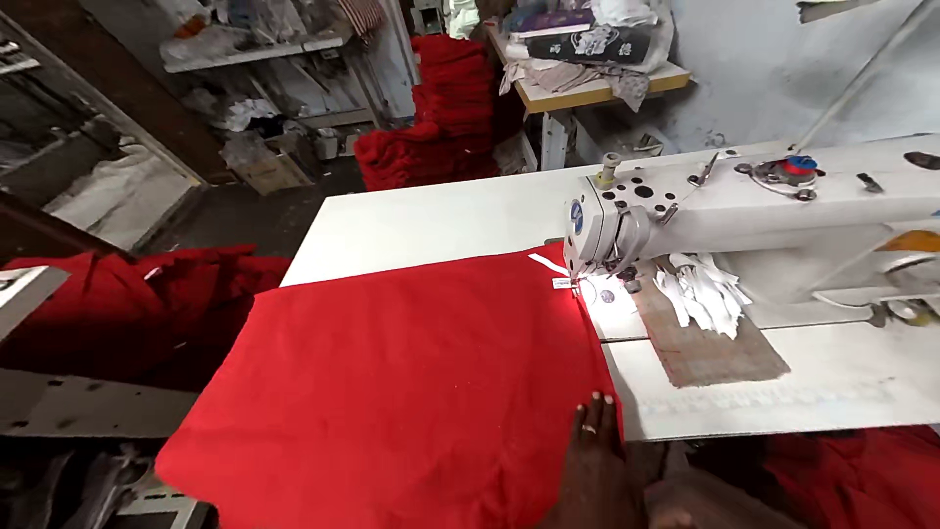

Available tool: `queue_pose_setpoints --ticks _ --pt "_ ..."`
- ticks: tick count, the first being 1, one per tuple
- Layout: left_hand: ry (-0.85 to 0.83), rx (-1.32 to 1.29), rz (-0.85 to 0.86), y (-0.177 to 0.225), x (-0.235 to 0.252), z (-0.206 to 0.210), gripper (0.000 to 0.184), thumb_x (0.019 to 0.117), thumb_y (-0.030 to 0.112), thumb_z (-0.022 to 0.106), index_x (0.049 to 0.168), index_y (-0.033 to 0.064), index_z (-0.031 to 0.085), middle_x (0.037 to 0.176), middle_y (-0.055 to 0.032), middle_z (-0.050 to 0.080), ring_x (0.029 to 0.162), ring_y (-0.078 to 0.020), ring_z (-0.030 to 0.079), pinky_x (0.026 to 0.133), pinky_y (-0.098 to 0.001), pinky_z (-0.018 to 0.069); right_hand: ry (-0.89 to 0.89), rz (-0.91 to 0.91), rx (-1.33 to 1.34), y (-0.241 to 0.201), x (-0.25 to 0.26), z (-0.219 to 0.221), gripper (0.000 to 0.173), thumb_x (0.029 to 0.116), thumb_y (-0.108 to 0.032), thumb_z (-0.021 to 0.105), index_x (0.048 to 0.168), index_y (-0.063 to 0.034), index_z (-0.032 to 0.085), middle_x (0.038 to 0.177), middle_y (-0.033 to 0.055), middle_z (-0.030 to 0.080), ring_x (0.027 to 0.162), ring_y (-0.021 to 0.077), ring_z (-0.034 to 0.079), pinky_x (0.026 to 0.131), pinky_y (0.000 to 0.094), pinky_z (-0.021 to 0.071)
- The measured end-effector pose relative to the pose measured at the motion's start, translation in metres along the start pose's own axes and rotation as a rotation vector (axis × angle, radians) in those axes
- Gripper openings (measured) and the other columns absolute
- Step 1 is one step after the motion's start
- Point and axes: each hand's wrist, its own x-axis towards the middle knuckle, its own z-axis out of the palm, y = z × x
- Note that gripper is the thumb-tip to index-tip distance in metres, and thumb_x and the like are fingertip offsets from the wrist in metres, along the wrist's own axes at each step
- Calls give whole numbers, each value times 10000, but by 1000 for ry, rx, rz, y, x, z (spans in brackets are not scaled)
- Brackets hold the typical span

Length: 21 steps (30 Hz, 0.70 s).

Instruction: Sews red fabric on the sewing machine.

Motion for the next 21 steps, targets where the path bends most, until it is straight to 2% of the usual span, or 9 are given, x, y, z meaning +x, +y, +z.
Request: queue_pose_setpoints --ticks 2,4,6,8,10,12,14,17,21 --pt "155 42 36 1 -12 18 339 902 32 622 1171 -168 672 1423 -338 543 1397 -477 475 1185 -564 331 180 158 -31 -3 27 -29 263 1032 -145 580 1058 71 728 905 227 713 832 344 687 821 528 537" --pt "135 116 7 9 -12 20 358 876 -30 613 1201 -174 655 1429 -348 531 1403 -499 455 1177 -591 322 490 214 -74 3 74 -42 298 1025 -158 602 1190 74 693 1063 252 699 980 365 676 922 501 520" --pt "95 188 -31 16 -9 20 363 889 -36 603 1225 -166 647 1428 -349 531 1403 -517 443 1170 -614 317 675 219 -155 13 119 -50 368 983 -96 645 1297 95 630 1177 273 649 1045 392 664 953 496 528" --pt "97 253 -38 18 -7 21 364 898 -23 600 1233 -156 650 1421 -348 538 1380 -533 462 1146 -630 341 797 220 -231 17 145 -49 321 967 -3 594 1258 125 638 1145 286 641 1005 406 671 910 495 543" --pt "103 273 -23 15 -7 21 371 909 0 605 1239 -167 639 1419 -359 532 1376 -540 463 1141 -637 341 843 220 -260 18 148 -41 297 980 27 546 1238 130 652 1128 294 650 1012 416 675 915 492 543" --pt "181 331 61 5 -4 26 353 889 49 647 1174 -156 680 1351 -361 587 1323 -522 532 1110 -600 408 946 136 -293 23 137 -20 274 942 56 566 1174 140 686 1058 300 675 942 425 701 850 493 577" --pt "252 372 111 1 0 30 308 858 38 673 1110 -133 719 1259 -343 652 1258 -497 599 1080 -555 465 1040 52 -303 26 125 0 265 887 84 600 1122 143 707 997 294 694 878 422 719 787 490 601" --pt "312 370 128 0 4 34 308 832 41 698 1091 -122 730 1189 -322 692 1205 -487 639 1040 -546 502 1070 -9 -301 27 120 6 286 837 104 630 1106 143 715 960 279 696 835 400 718 757 468 605" --pt "300 381 99 -3 5 36 322 838 14 667 1116 -142 711 1255 -316 668 1246 -477 616 1054 -547 488 1026 -17 -298 30 127 -7 277 862 93 611 1114 146 710 938 274 683 802 393 710 737 462 600"
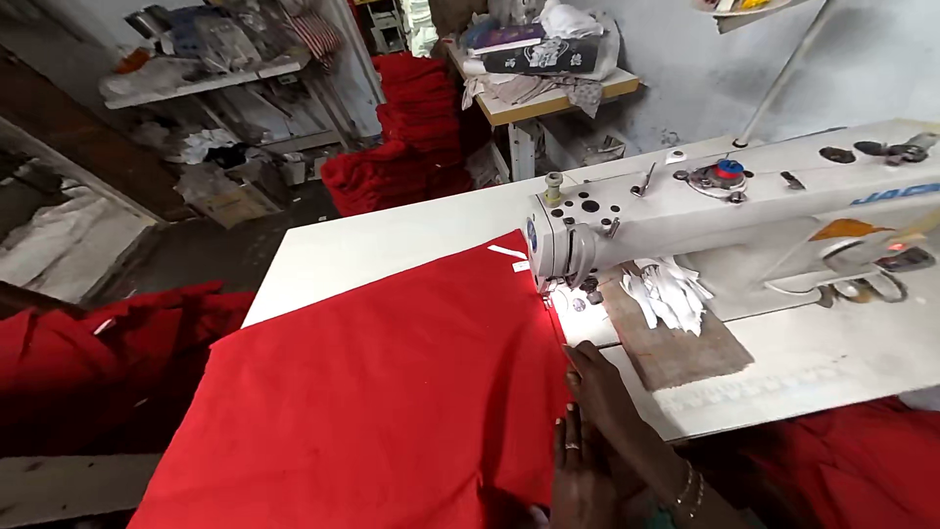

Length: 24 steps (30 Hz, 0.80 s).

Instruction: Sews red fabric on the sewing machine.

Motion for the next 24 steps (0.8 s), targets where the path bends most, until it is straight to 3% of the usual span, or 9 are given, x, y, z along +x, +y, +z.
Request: queue_pose_setpoints --ticks 4,7,10,12,14,15,17,20,24 --pt "15 -91 -33 -6 -2 -1 311 816 31 687 1096 -95 740 1256 -258 691 1275 -509 580 1051 -720 392 116 -39 -2 3 -11 6 264 807 110 627 1047 133 734 889 250 687 740 348 709 677 419 608" --pt "-2 -240 -63 -17 -5 -1 241 834 106 666 1007 -2 794 1260 -133 724 1357 -520 496 1058 -851 156 70 1 26 -2 -12 0 271 822 115 628 1074 145 724 895 261 681 747 361 704 695 435 604" --pt "-65 -362 -35 -41 5 -12 232 850 146 582 780 34 772 1247 -58 738 1424 -509 414 1061 -854 51 97 -25 33 2 -12 2 253 801 117 639 1035 142 732 855 245 673 683 329 689 650 404 600" --pt "-149 -475 -14 -61 18 -21 289 857 150 512 748 7 738 1261 -122 724 1462 -504 356 1080 -834 -31 112 -42 40 4 -14 3 237 786 120 643 1004 141 733 841 239 667 666 321 682 637 395 596" --pt "-209 -654 -22 -80 33 -29 291 907 104 523 908 -62 763 1400 -276 594 1498 -475 304 1136 -750 -114 88 -26 33 1 -12 1 213 796 118 640 988 144 730 858 257 679 697 350 699 666 416 603" --pt "-207 -736 -43 -88 41 -30 281 940 88 536 947 -90 754 1437 -304 548 1499 -452 315 1165 -701 -117 41 2 30 -2 -9 -3 196 820 116 635 991 154 723 895 280 687 745 380 712 711 440 606" --pt "-90 -739 -60 -99 57 -24 245 940 69 565 951 -60 773 1255 -217 703 1415 -418 470 1203 -697 40 -116 93 14 -11 -1 -13 186 888 96 598 1026 166 701 1002 319 687 889 431 714 834 472 585" --pt "-121 -651 -22 -117 84 -22 225 930 68 666 1110 -19 770 1237 -159 724 1391 -391 506 1195 -700 137 -263 137 -33 -14 16 -17 185 938 48 574 1036 166 678 1025 323 664 935 429 696 862 469 563" --pt "-96 -538 57 -129 115 -15 134 922 40 682 985 -15 788 1135 -162 743 1286 -381 577 1157 -605 308 -381 114 -61 -5 43 -16 208 986 2 548 1060 156 667 1051 304 661 995 421 682 912 473 536"
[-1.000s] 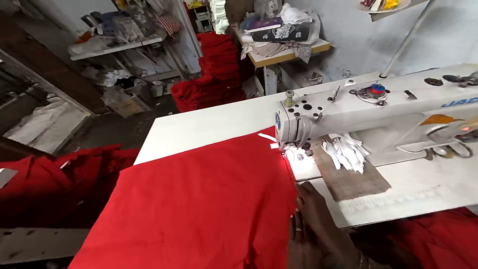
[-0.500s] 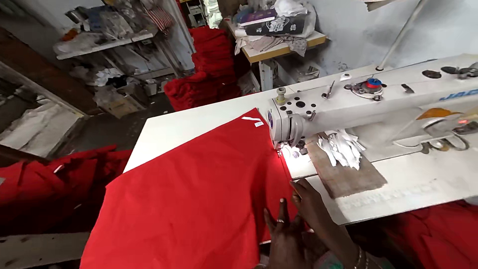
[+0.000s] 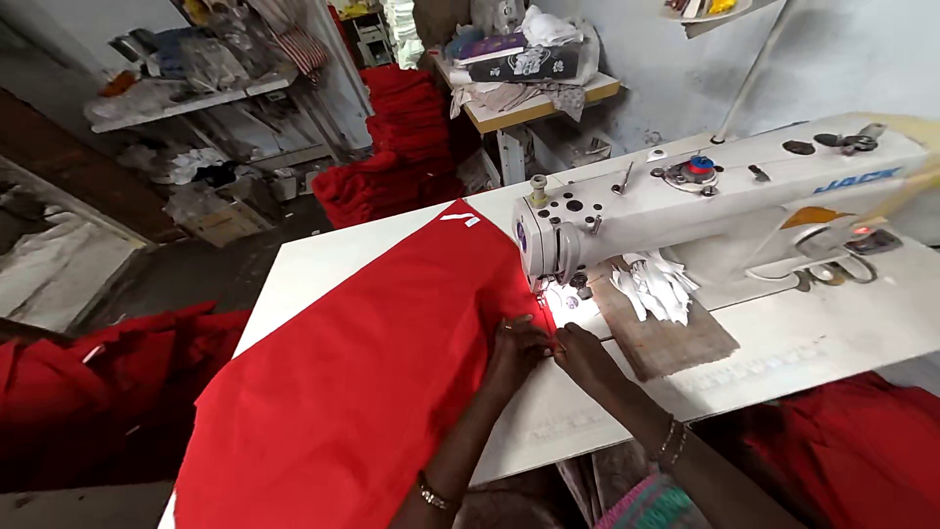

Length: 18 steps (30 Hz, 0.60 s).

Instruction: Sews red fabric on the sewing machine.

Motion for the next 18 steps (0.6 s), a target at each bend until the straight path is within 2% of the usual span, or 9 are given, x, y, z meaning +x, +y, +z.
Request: queue_pose_setpoints --ticks 1,3,5,6,9,12,15,17,18 --pt "24 58 30 0 5 2 132 928 34 669 956 -29 781 1093 -182 740 1203 -382 622 1106 -552 402 5 -26 32 5 4 -1 202 979 -3 563 1050 148 678 1033 298 665 985 417 680 911 481 534" --pt "14 118 19 3 12 5 163 951 30 634 974 -77 755 1093 -232 717 1124 -393 649 1046 -490 476 -19 -53 118 17 9 -6 217 971 -39 597 1092 113 692 1049 272 667 976 383 668 917 466 527" --pt "-21 32 -83 6 15 2 192 982 38 602 1022 -105 723 1150 -251 690 1136 -370 641 1051 -458 477 -63 -56 169 27 11 -10 260 994 -95 624 1190 68 675 1115 240 648 960 335 643 905 444 519" --pt "-20 -45 -115 5 16 1 189 983 46 608 1020 -105 715 1145 -242 685 1121 -346 642 1038 -451 483 -17 -84 173 32 10 -7 239 996 -89 624 1176 54 685 1104 226 652 943 324 649 890 446 529" --pt "12 -117 -108 3 11 4 147 938 79 687 996 -50 727 1103 -181 697 1078 -282 644 987 -429 497 282 -198 156 42 9 11 115 939 -7 656 974 47 752 932 187 694 838 316 698 790 468 580" --pt "95 -12 -5 -2 8 13 149 919 83 699 983 -28 775 1076 -176 734 1082 -327 667 997 -469 506 144 -91 190 38 16 0 138 969 -31 645 989 52 753 957 193 689 909 331 679 859 485 547" --pt "59 -91 -162 4 16 10 129 934 80 695 928 -24 769 1093 -170 709 1090 -306 632 994 -462 485 -2 -67 226 37 26 -15 144 974 2 627 992 79 748 964 223 699 948 350 673 907 491 517" --pt "-16 -142 -324 14 29 3 132 921 72 719 938 -55 748 1115 -184 678 1097 -296 612 997 -454 474 103 -105 226 38 27 -12 101 942 32 648 924 78 736 901 218 707 872 343 692 849 487 544" --pt "-66 -173 -424 18 36 -2 153 923 55 708 1000 -77 711 1110 -190 664 1079 -290 610 983 -452 477 193 -164 210 41 25 -7 79 921 42 660 910 73 731 877 210 706 832 336 698 812 480 563"
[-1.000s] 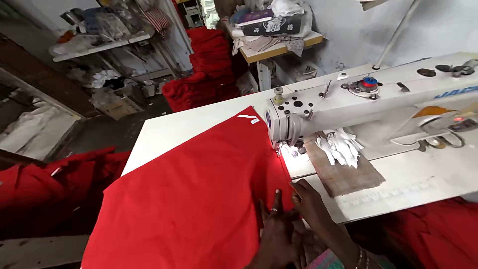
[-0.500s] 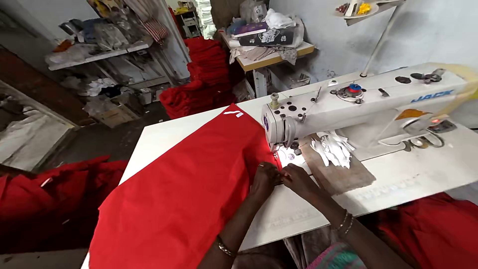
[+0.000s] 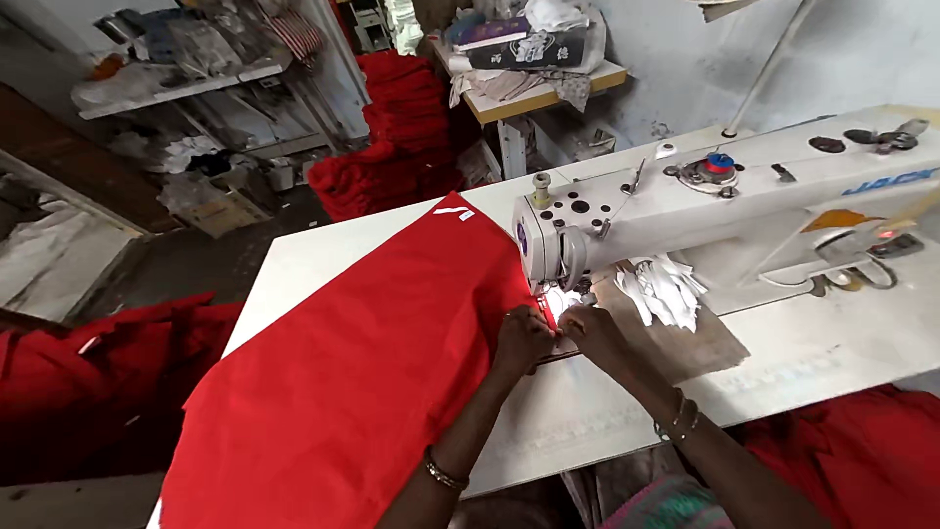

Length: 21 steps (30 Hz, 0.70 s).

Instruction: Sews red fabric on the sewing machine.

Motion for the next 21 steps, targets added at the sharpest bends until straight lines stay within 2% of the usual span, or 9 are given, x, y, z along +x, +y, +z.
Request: queue_pose_setpoints --ticks 2,5,7,8,11,13,14,17,21 --pt "-85 -73 -152 11 9 -8 269 937 12 669 1164 -109 591 1069 -230 657 990 -293 628 908 -452 507 112 -193 -64 11 -8 10 78 902 28 680 934 58 744 894 191 703 829 317 712 783 452 594" --pt "-167 -9 -209 21 10 -13 298 964 17 631 1227 -109 567 1125 -247 631 1001 -302 611 897 -451 501 267 -438 -302 23 -14 27 94 845 45 676 898 36 753 865 163 709 813 293 732 685 384 616" --pt "-121 209 -118 25 3 -9 281 989 76 634 1230 -69 635 1278 -248 605 1168 -369 603 1011 -527 482 284 -409 -352 19 -12 28 80 812 65 683 864 41 740 822 158 691 758 299 721 604 397 597" --pt "-64 288 -62 25 -1 -5 274 982 103 652 1213 -43 663 1310 -241 599 1215 -394 587 1039 -572 457 239 -324 -313 14 -10 25 68 830 65 692 876 46 739 827 169 688 766 317 720 619 435 598" --pt "143 262 147 -2 -5 7 186 958 121 685 1013 -44 752 1148 -224 690 1128 -388 633 1016 -582 452 -7 9 -128 -1 1 9 147 963 -2 615 991 53 749 954 219 707 923 381 705 828 534 560" --pt "148 237 120 -2 0 8 200 971 116 672 985 -72 741 1146 -243 668 1127 -394 614 1022 -569 443 -104 126 -72 -5 10 1 168 993 -36 598 1002 57 737 974 230 702 960 385 688 881 543 530" --pt "117 268 52 6 2 6 216 984 127 658 993 -79 725 1186 -250 644 1157 -399 591 1036 -563 428 -72 139 -54 -6 10 2 155 983 -29 614 993 62 739 961 233 709 941 385 696 877 540 537" --pt "99 355 -81 23 7 7 236 995 153 644 1053 -66 711 1243 -239 619 1203 -411 564 1047 -571 417 126 -10 -69 3 0 13 125 939 33 636 968 66 753 895 220 710 847 366 715 809 502 582" --pt "245 449 162 -1 -6 19 191 937 -47 591 1044 -43 750 1123 -228 694 1090 -442 635 961 -604 475 168 -249 -296 9 -6 27 114 869 106 651 929 74 743 854 194 684 823 349 711 716 435 603"
